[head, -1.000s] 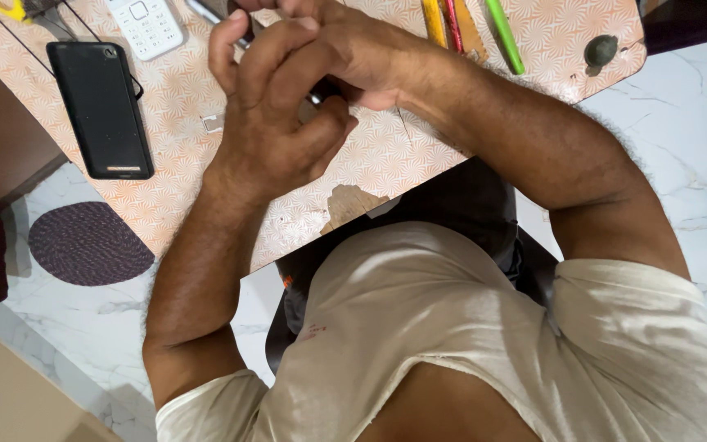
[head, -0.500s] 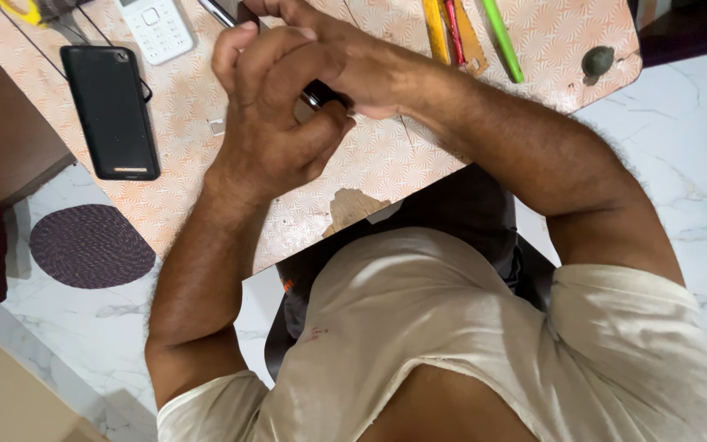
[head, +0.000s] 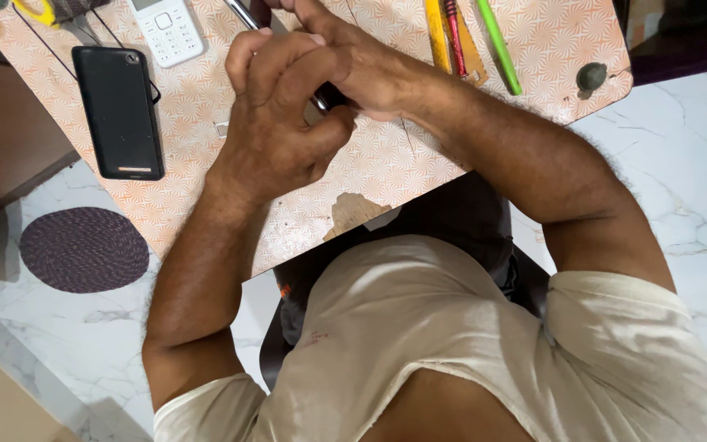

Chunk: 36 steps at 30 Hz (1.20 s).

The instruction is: The person uses a yellow utility knife to pry open the back cover of a silver smartphone. They then remove the battery and use the knife to disconnect internal ribbon cables from the motherboard.

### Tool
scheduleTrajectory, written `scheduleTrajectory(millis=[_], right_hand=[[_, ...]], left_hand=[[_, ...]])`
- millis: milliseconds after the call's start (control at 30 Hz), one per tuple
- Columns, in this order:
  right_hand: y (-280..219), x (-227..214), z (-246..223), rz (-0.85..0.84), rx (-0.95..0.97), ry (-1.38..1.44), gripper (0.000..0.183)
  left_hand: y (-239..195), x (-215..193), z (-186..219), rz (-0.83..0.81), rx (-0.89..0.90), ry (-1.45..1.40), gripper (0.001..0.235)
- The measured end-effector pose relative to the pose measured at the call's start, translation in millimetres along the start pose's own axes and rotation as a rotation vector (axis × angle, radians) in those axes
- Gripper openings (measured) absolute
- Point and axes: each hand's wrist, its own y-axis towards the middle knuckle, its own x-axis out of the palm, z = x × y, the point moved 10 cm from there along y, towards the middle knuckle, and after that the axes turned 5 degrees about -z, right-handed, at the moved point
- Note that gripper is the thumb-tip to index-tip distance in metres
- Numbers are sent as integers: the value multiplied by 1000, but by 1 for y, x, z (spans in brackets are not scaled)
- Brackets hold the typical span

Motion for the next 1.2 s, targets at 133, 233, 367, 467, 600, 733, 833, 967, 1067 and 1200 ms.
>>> scheduleTrajectory(millis=[133,233,367,467,600,733,833,967,1067,1200], right_hand=[[0,2,3,7,12,69,70],[0,-2,11,29,49,139,59],[-3,-6,19,35,106,399,46],[-1,-12,9,40,69,397,41],[1,-12,-5,31,-53,332,44],[2,-16,12,95,50,286,45],[3,-16,24,110,98,240,48],[4,-11,23,54,21,279,62],[1,-10,13,18,-19,110,72],[-6,-1,-19,-66,-130,-255,85]], left_hand=[[-2,2,-1,-18,8,-32,21],[-2,7,4,-44,26,4,25],[-1,8,1,-11,7,-7,29],[2,-10,-12,132,-8,25,22],[3,-20,-15,174,-10,78,35],[6,-13,2,125,63,58,24],[6,-8,1,66,44,27,24],[4,-11,-5,72,19,-1,26],[-1,-20,-17,118,-40,-13,33],[-16,-60,-54,339,-228,-124,44]])
